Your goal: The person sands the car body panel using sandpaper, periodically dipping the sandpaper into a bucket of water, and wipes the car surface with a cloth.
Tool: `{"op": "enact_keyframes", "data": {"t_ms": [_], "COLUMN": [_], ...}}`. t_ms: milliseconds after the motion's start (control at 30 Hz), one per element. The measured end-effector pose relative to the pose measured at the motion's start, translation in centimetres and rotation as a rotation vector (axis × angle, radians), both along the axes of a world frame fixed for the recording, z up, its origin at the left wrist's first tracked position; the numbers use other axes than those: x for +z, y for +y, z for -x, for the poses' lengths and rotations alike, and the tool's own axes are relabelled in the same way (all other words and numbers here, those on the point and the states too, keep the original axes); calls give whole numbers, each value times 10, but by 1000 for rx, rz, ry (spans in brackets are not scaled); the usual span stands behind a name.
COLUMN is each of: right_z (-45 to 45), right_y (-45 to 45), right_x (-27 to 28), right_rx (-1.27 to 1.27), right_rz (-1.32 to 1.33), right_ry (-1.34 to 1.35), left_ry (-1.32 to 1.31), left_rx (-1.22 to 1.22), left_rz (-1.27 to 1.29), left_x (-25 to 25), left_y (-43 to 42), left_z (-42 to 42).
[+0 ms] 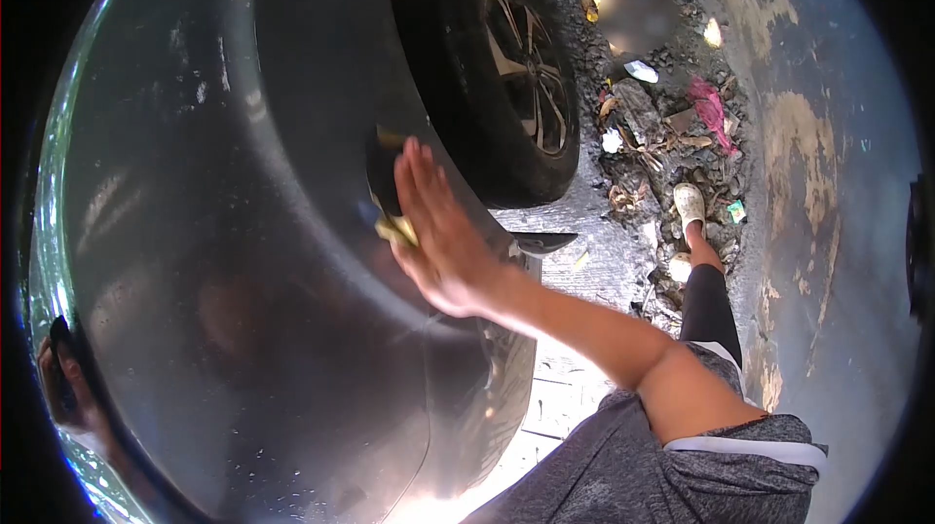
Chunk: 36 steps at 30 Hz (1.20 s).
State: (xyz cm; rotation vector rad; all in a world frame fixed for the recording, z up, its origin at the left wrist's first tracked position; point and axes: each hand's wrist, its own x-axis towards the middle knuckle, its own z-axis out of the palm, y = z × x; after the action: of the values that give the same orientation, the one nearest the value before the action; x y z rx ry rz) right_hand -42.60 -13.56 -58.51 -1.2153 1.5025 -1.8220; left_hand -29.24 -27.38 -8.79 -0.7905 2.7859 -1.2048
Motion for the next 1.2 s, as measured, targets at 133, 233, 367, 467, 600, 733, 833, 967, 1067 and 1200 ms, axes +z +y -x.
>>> {"op": "enact_keyframes", "data": {"t_ms": [133, 233, 367, 467, 600, 733, 833, 967, 1067, 1200], "right_z": [-30, -6, -25, -5, -11, 7, 23, 18, 56, 49], "right_y": [51, 24, 58, 28, 27, 6, -17, 5, -55, -15], "right_x": [10, 5, 20, 11, 6, 1, -7, -12, -23, -14], "right_rx": [228, 139, 250, 169, 114, 67, 19, 140, 27, 212], "right_rz": [-7, -3, -6, -87, -12, -49, -49, -30, -139, -92], "right_ry": [-39, 30, -40, 5, -61, 12, 60, -1, 253, 73], "left_ry": [-27, 46, 16, 18, 28, 35, 65, 54, -11, 60], "left_rx": [-106, -108, -111, -110, -102, -102, -87, -94, -79, -69], "left_rz": [-35, -9, -4, -13, -10, -12, -14, 1, 23, 34], "left_x": [-11, -14, -8, -10, -12, -9, -9, -16, -21, -27], "left_y": [-3, 0, -3, -5, -6, -7, -3, 1, 10, 11], "left_z": [9, 5, 6, 6, 6, 3, -2, 6, 16, 15]}}
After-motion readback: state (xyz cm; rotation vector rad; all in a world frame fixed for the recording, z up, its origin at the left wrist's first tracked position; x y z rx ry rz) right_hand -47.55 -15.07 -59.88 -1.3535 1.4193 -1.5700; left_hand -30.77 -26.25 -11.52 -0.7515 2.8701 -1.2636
